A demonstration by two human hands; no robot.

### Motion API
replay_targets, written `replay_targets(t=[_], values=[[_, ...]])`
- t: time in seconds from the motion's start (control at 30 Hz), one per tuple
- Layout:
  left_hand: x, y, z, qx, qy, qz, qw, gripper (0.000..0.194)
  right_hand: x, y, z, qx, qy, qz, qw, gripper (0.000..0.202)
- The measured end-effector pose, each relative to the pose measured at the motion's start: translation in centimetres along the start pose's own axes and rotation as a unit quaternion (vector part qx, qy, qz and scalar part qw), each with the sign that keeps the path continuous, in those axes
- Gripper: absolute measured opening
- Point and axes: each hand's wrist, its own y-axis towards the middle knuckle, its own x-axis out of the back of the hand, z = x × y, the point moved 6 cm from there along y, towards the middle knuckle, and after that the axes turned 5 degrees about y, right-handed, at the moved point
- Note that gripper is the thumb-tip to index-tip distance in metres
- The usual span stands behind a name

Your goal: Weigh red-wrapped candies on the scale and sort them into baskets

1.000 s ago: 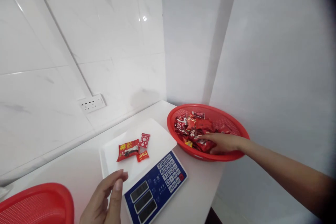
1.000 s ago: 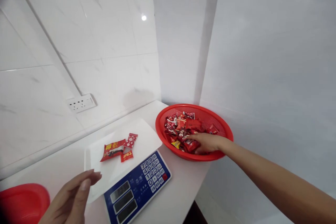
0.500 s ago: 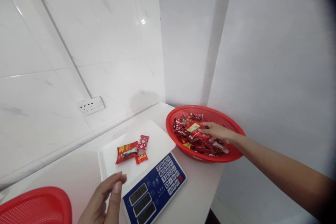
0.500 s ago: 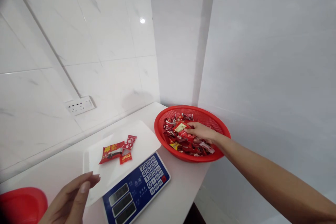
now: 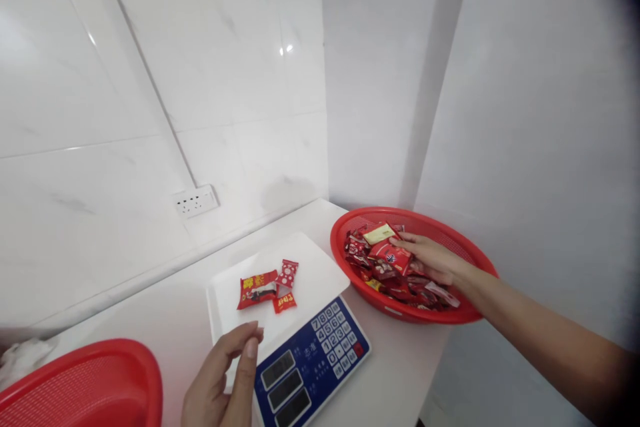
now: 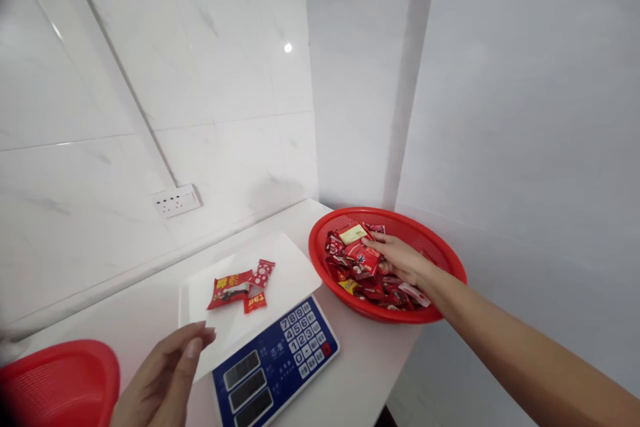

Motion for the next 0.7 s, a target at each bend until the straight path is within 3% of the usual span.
replay_targets(t=[0.17, 0.3, 0.37, 0.53, 0.7], values=[[0.4, 0.3, -0.6, -0.063, 0.023, 0.014, 0.998, 0.036, -6.4, -1.8, 0.4, 0.036, -0.015, 0.049, 0.998, 0.029], [1.1, 0.4, -0.8, -0.091, 0.023, 0.002, 0.996, 0.030, -12.4, -2.9, 0.7, 0.082, -0.019, 0.128, 0.988, 0.027], [1.4, 0.3, -0.8, -0.095, 0.019, -0.009, 0.995, 0.029, -14.4, -3.0, 0.5, 0.095, -0.006, 0.163, 0.982, 0.029], [1.6, 0.4, -0.5, -0.085, 0.011, -0.017, 0.996, 0.029, -15.8, -2.8, -0.8, 0.103, -0.030, 0.182, 0.977, 0.036], [1.4, 0.5, 0.0, -0.059, 0.037, 0.009, 0.998, 0.035, -13.5, -3.9, 0.1, 0.142, -0.021, 0.173, 0.974, 0.038]])
